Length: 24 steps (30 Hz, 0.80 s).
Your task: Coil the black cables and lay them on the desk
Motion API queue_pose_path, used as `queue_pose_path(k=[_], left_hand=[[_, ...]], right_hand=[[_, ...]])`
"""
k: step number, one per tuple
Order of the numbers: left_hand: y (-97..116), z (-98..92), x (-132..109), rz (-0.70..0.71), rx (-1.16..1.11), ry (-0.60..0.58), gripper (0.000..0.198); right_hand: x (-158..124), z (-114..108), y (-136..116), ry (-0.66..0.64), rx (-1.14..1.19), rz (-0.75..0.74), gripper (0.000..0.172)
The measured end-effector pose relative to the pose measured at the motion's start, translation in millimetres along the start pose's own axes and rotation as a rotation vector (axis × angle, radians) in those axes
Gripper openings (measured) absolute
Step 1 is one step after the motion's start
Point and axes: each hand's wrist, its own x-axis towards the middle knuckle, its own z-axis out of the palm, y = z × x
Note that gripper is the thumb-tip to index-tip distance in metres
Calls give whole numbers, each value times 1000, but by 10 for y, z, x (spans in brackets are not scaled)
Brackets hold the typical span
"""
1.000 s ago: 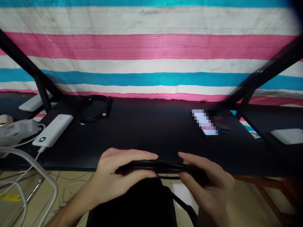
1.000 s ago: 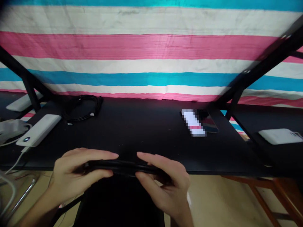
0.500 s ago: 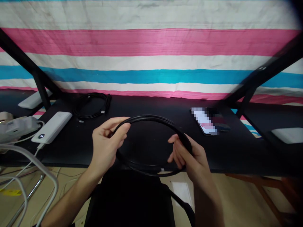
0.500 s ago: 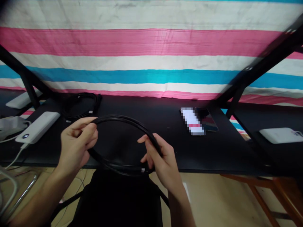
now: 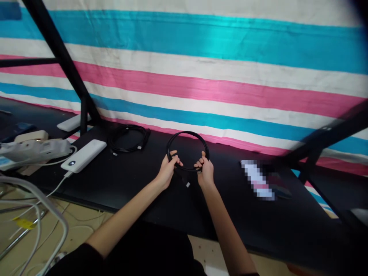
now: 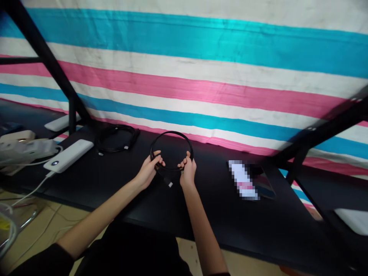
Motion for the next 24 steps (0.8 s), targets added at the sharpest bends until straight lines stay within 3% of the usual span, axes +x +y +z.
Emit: queue_pose_path(k=[5,9,14,17,20,24], left_hand=[[-76,-275,378,44,288,82,44],[-57,-486,340,160,591,93,56],[158,-715,68,315,892,-90,34],[269,-854,9,393,1272,-276,32],[256,-916,12,506,1609,-431,29],[151,-858,56,648,1736,-475,27]], right_hand=[[236,13,97,-82,-201,8,32],[238,-37,154,-103,-323,17,33],[247,-82,179,-99,-485,-18,31],[310,-147,155,-65,-625,-82,24],[358,-219,123,-11,-790,-177,19],[330,-270,64,69,-977,-238,26]])
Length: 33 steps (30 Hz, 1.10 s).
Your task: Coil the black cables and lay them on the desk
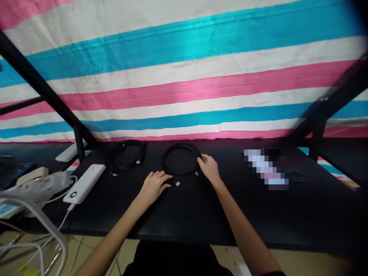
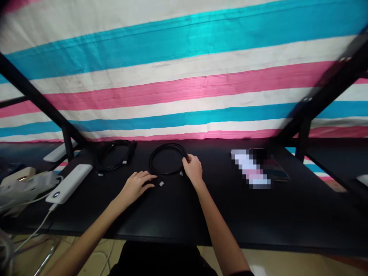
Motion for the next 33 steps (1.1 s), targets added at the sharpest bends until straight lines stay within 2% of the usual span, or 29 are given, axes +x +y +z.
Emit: queue_pose_path(k=[3,8,12,14,20,24,29,33], left_hand=[[34,11,110,21,50,18,24],[49,-38,323,54,130,66,42],[84,-14,446,125,160,39,23],[101,24,478,133,167,37,22],[86,161,570,27,160,117,25],[88,248,655,-28,101,182,24],[142,344,705,-52,-29,255,23],[177,334,687,-51,-104,272,18]], right_hand=[[-37,-67,-26,40,-118,17,33],[-47,-129,-44,-7,-231,43,41],[-42,-138,-46,-33,-273,25,42],[-46,-147,-50,-30,-283,18,43],[-73,-150,-57,-23,-289,-7,42],[-83,-128,-52,-9,-288,-10,48],[-76,-120,-27,24,-273,-31,49],[-61,-122,5,51,-253,-70,44]])
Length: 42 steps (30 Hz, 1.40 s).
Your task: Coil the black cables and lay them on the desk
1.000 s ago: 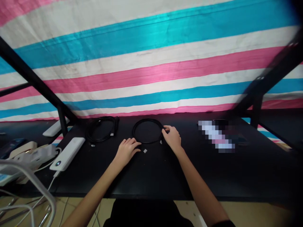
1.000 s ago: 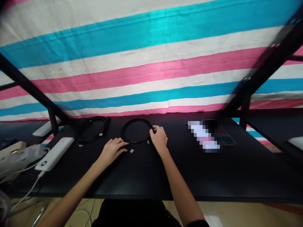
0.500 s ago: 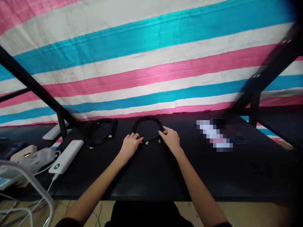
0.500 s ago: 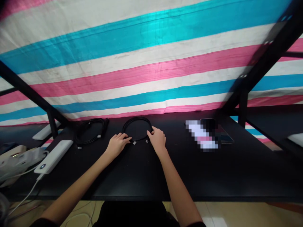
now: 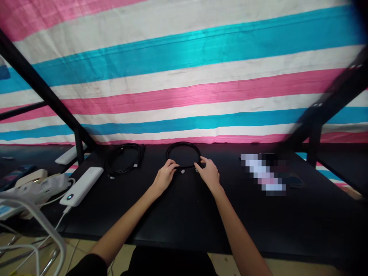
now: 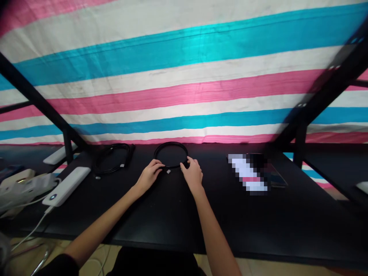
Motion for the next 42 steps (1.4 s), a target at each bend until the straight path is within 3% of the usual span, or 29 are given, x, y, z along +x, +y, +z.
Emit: queue_pose_path(k=[5,9,12,17,21,32,42], left_hand=[[-221,-217,20,-156,48,72,23],[-705,-454,-57,-422,171,142,36],[-1042,-587,-241,-559,211,106,42],[-1323,-729,-585,-495,154,-51,39],[-1464,-806,-698,-467,112,-69,27],[-1709,-845,-596,-482,-9,-47,14],[-1718,-1171,-371,-482,-57,35,31]], right_hand=[[16,-11,10,59,39,-26,37],[17,-25,-2,80,92,-73,32],[15,-27,-8,93,121,-100,31],[10,-23,-15,111,152,-120,31],[7,-8,-16,110,165,-127,29],[31,20,40,95,165,-123,29],[9,-20,11,65,170,-130,25]])
